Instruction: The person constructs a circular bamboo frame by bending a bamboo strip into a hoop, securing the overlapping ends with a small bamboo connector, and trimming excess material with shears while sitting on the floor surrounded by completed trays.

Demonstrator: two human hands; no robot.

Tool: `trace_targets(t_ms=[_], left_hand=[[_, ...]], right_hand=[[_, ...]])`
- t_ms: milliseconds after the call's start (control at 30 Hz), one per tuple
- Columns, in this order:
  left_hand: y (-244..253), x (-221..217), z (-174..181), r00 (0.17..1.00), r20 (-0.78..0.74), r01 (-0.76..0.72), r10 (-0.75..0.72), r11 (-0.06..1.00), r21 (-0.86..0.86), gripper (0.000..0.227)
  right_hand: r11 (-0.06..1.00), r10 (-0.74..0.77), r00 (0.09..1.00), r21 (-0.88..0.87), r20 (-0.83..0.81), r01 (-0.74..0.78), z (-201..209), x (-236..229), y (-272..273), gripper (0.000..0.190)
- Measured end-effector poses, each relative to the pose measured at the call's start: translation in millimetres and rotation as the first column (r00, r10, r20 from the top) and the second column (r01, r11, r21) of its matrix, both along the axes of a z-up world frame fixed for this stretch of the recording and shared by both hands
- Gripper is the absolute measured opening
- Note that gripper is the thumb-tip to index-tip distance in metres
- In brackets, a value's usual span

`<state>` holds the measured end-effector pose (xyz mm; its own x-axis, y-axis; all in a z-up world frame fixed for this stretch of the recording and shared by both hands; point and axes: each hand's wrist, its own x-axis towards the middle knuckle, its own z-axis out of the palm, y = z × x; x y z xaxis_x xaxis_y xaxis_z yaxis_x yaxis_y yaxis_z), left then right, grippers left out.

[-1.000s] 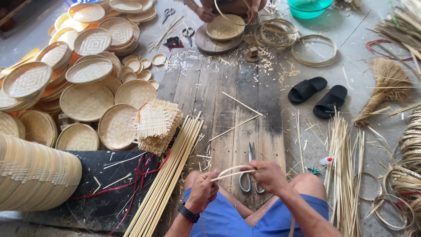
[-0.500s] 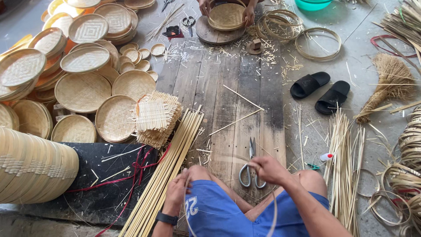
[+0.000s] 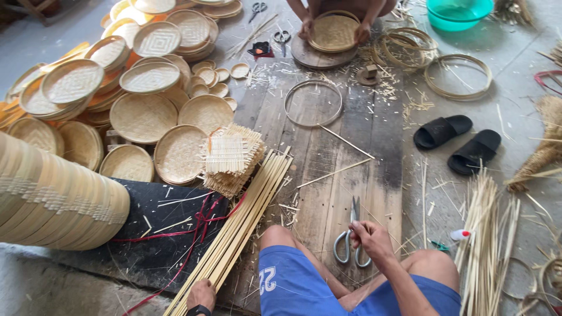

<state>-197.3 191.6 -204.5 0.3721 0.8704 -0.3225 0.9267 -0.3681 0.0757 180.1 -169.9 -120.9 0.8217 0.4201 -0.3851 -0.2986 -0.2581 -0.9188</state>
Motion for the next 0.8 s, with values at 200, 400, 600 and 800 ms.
trace_targets(t_ms=[200,400,600,800], left_hand=[[9.1,-0.9,15.0,0.924,0.383,-0.011,0.015,1.0,-0.014,0.018],[-12.5,10.7,80.4,0.741,0.591,0.185,0.319,0.749,-0.636,0.02],[-31.9,20.3,85.8,0.83,0.539,0.432,0.14,0.449,-0.782,0.022],[-6.3,19.1,32.1,0.899,0.431,0.304,0.085,0.587,-0.75,0.025]], right_hand=[[1.0,-0.014,0.993,-0.003,-0.114,0.014,-30.5,-10.6,-6.3,0.038],[0.968,-0.137,0.953,0.166,-0.27,0.186,-2.3,3.9,0.0,0.058],[0.783,-0.44,0.828,0.303,-0.347,0.543,9.4,37.8,-9.5,0.044],[0.566,-0.686,0.672,0.377,-0.277,0.733,-8.0,61.5,-76.6,0.03]])
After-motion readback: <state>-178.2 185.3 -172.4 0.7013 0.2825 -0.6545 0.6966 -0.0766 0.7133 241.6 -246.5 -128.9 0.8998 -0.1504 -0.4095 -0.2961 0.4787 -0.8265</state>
